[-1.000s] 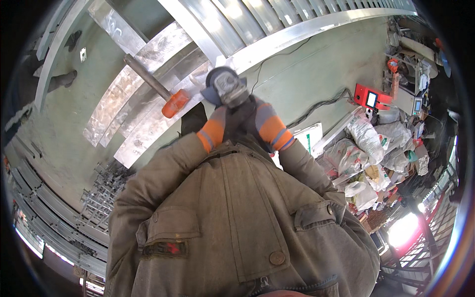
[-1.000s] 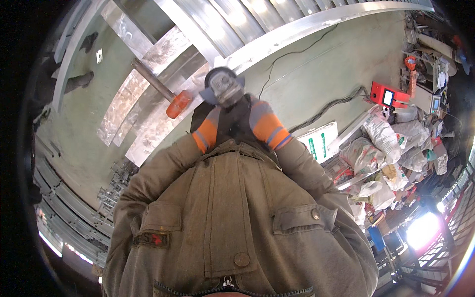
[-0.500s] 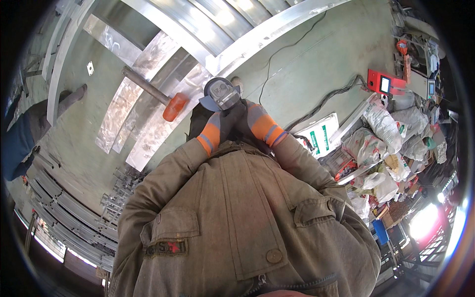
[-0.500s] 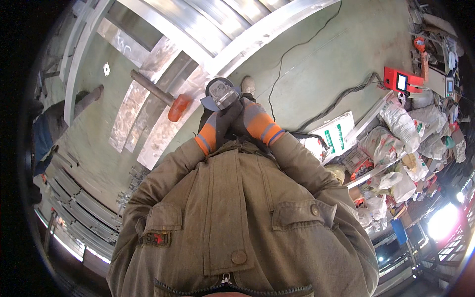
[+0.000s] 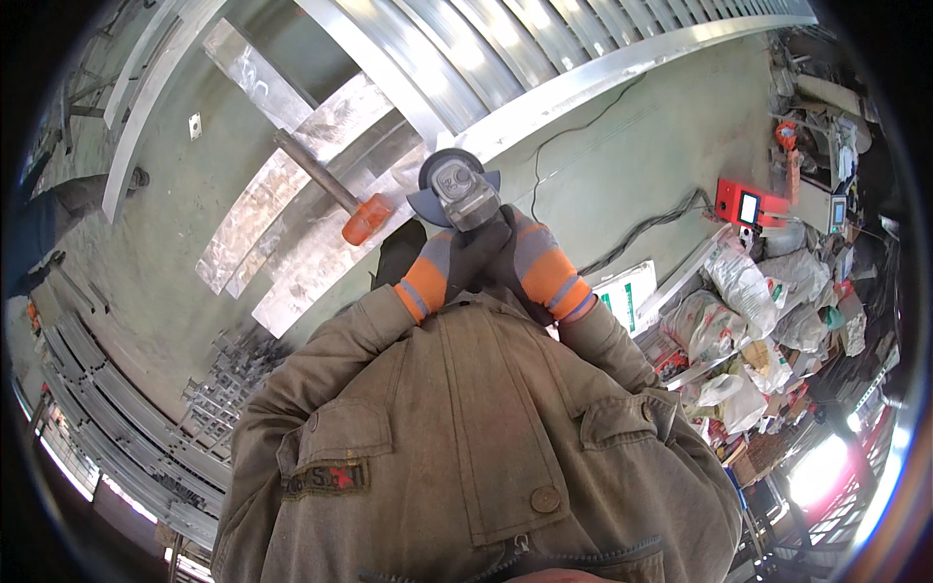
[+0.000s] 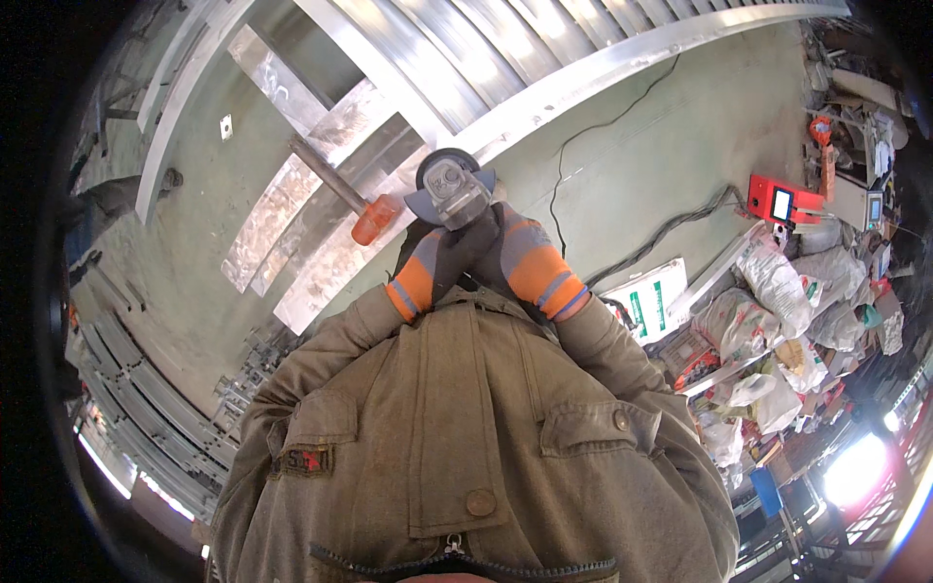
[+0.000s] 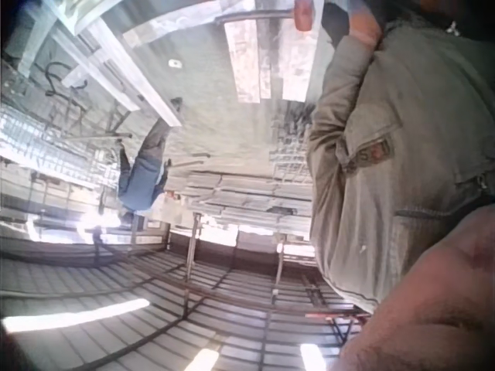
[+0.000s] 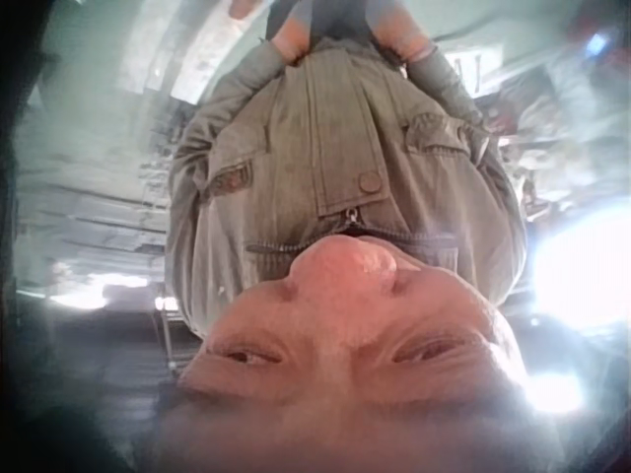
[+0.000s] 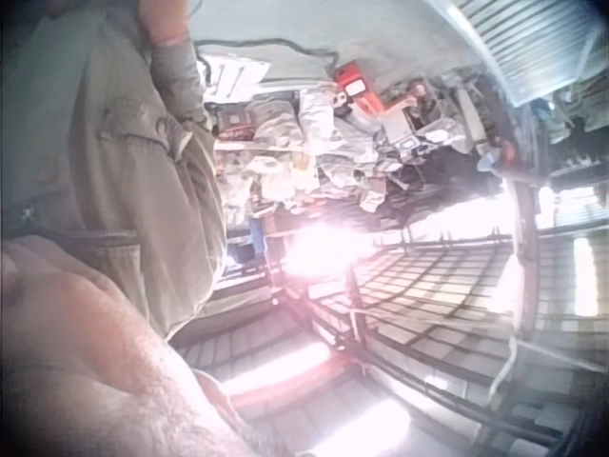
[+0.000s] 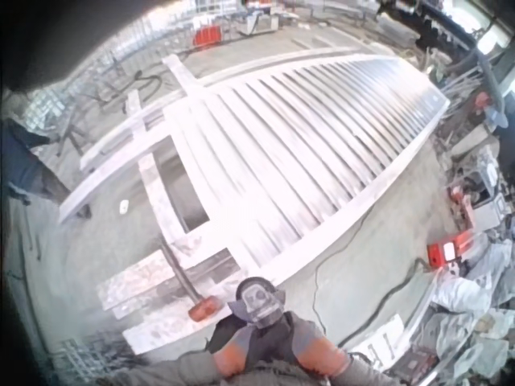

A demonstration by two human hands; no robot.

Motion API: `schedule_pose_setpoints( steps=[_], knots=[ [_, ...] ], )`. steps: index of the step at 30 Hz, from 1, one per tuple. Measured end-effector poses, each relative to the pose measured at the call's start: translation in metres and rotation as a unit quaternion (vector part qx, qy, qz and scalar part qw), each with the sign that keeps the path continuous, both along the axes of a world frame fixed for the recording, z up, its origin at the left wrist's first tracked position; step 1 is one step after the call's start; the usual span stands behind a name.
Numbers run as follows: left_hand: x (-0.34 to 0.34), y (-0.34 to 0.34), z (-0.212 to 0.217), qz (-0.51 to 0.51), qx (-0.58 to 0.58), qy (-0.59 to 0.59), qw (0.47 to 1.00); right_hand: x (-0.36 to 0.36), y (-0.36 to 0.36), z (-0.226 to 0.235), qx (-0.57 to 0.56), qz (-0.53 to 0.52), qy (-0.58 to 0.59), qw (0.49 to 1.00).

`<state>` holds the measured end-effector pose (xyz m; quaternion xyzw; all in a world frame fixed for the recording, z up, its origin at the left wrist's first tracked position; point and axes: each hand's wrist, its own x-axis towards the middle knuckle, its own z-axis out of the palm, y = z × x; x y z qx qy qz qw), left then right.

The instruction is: The person uses an angle grinder to smooth the edges of a large metal frame, then flips the frame and welds its joints with a welding torch. The person wears gloves and a jacket while working in a cluttered workshop.

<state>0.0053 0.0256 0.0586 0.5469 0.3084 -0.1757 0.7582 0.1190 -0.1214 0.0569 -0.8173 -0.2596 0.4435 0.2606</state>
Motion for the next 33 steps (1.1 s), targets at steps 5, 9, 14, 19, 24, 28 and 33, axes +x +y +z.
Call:
schedule_pose_setpoints(
  steps=[5,9,14,19,24,28,33],
  knots=[
    [0.029,0.053,-0.03,-0.027,0.033,0.026,0.999,0.015,0.056,-0.034,0.047,0.001,-0.046,0.998],
    [0.041,0.101,-0.051,-0.033,0.038,0.044,0.998,0.036,0.099,-0.059,0.095,0.198,-0.126,0.967],
    [0.062,0.154,-0.057,-0.018,0.01,0.068,0.997,0.059,0.158,-0.072,0.136,0.236,-0.208,0.939],
    [0.068,0.178,-0.074,-0.029,-0.017,0.041,0.999,0.065,0.184,-0.056,0.065,0.197,-0.146,0.967],
    [0.052,0.166,-0.094,-0.048,-0.088,0.025,0.995,0.038,0.172,-0.026,0.048,0.093,-0.13,0.986],
    [0.059,0.183,-0.111,-0.098,0.067,-0.139,0.983,0.047,0.194,-0.037,0.055,-0.013,-0.027,0.998],
    [0.033,0.162,-0.114,-0.244,0.246,-0.343,0.873,0.002,0.151,-0.033,0.114,0.057,-0.05,0.991]
  ],
)
